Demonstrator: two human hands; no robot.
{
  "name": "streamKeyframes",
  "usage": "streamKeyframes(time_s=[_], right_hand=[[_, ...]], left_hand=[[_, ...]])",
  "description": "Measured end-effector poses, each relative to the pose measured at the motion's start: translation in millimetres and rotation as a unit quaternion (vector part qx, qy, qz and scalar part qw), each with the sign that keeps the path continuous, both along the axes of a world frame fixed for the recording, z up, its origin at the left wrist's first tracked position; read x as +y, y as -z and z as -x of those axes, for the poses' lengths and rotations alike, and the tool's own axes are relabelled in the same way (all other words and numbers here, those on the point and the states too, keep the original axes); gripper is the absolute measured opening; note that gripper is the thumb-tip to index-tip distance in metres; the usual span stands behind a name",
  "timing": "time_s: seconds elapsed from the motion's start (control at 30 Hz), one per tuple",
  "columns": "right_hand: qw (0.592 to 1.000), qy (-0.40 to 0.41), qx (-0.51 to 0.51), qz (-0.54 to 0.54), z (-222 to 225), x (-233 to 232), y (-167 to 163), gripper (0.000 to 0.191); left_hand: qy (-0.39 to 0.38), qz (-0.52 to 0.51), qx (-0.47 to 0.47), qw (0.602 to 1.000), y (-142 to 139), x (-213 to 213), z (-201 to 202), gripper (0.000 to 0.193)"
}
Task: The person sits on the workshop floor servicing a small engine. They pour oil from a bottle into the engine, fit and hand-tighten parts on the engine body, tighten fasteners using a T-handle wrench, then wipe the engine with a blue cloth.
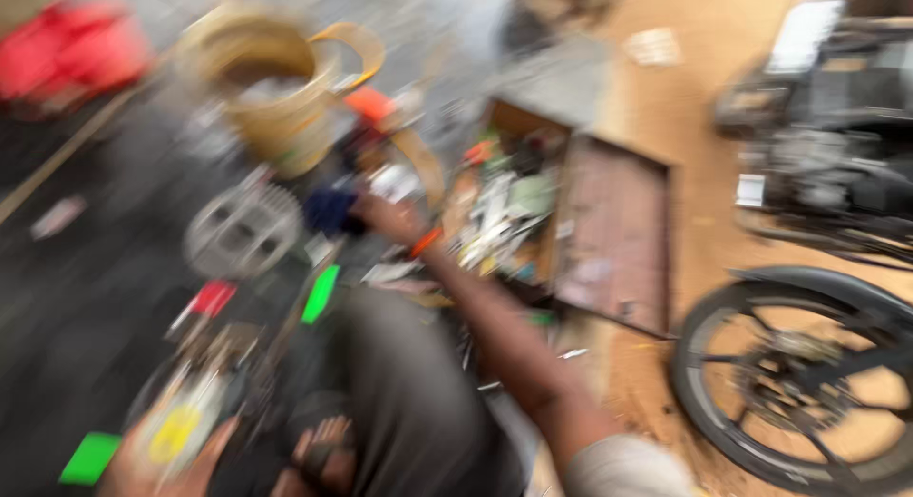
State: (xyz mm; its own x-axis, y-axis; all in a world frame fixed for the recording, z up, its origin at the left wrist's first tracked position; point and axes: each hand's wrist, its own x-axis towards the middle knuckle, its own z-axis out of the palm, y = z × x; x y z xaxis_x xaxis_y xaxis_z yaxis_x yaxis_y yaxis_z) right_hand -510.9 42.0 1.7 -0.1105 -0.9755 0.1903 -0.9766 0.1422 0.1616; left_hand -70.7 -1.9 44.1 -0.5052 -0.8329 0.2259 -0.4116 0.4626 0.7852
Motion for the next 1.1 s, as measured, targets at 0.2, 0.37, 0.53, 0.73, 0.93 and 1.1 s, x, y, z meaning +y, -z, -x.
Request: streamKeyframes(time_s=[0.2,0.37,0.53,0.73,0.93,1.1], right_hand=[[0.830,0.024,-0.547,0.105,-55,-4,-43,0.039],[0.705,0.084,-0.692,0.131,-265,-15,24,0.038],[0.790,0.144,-0.585,0.111,-350,22,63,0.048],[0.822,0.116,-0.556,0.045,-363,32,25,0.035],[0.738,0.051,-0.670,-0.067,-349,36,35,0.043],[0.592,0.138,-0.794,-0.026,-341,20,59,0.039]], left_hand=[[-0.035,-0.063,-0.037,0.997,5,-9,-42,0.093],[-0.036,-0.011,-0.161,0.986,19,-19,-61,0.114],[-0.044,0.002,-0.180,0.983,28,-13,-56,0.097],[-0.049,0.055,-0.208,0.975,39,-15,-60,0.081],[-0.018,0.008,-0.212,0.977,26,-14,-65,0.097],[-0.028,0.003,-0.205,0.978,12,-16,-63,0.113]])
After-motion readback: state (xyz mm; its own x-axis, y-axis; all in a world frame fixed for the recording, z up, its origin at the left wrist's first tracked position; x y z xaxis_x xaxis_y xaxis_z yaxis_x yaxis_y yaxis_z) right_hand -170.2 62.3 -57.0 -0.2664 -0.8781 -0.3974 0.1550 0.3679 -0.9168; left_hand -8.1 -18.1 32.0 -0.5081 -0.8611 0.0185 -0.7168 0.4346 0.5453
